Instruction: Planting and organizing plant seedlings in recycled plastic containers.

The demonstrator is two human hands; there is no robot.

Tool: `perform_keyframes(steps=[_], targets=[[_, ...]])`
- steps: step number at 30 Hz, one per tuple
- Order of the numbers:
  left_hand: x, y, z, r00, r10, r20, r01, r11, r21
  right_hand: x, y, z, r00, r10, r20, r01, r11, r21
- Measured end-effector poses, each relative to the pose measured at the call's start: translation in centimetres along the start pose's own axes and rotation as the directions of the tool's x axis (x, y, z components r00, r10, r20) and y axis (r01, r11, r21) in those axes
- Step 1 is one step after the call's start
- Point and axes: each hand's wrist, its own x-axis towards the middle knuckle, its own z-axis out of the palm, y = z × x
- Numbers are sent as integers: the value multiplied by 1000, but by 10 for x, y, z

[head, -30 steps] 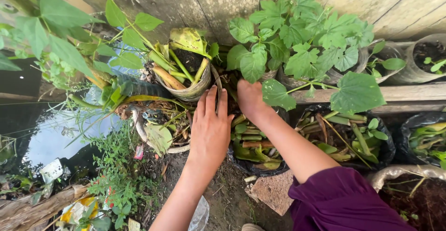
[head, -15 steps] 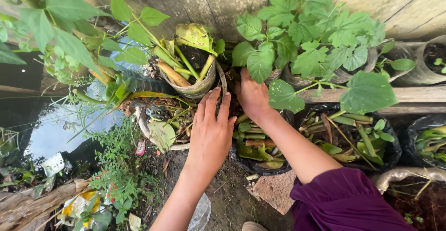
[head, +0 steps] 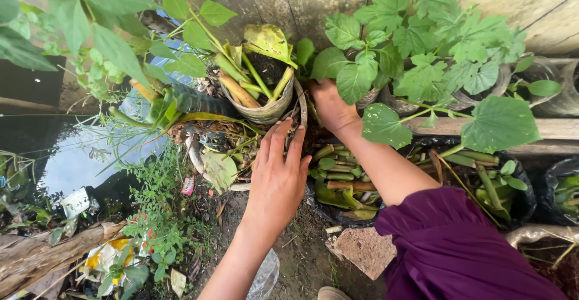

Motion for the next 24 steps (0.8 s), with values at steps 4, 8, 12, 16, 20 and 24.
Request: perform_keyframes(steps=[4,8,12,16,20,24], targets=[[-2,-2,0,1000,-13,11,13,1000,13,-10,7,14,998,26,56,-26,1000,0],[-5,-2,0,1000,-12,8,12,1000,8,-26,-6,2,997,74,-25,-75,997,-34],[-8,-2,-2,1000,-4,-6,4,1000,10,-40,-13,-1,993,115,5,-115,993,33],[-10,2,-5,999,31,-38,-31,999,7,-51,0,16,860,118,496,-150,988,25],[-15,9,-13,998,36,-46,-36,999,2,-53,3,23,906,55,421,-57,998,-8],[-19,12,-19,997,40,-67,-39,999,5,-41,-12,8,872,238,429,-232,970,-67]])
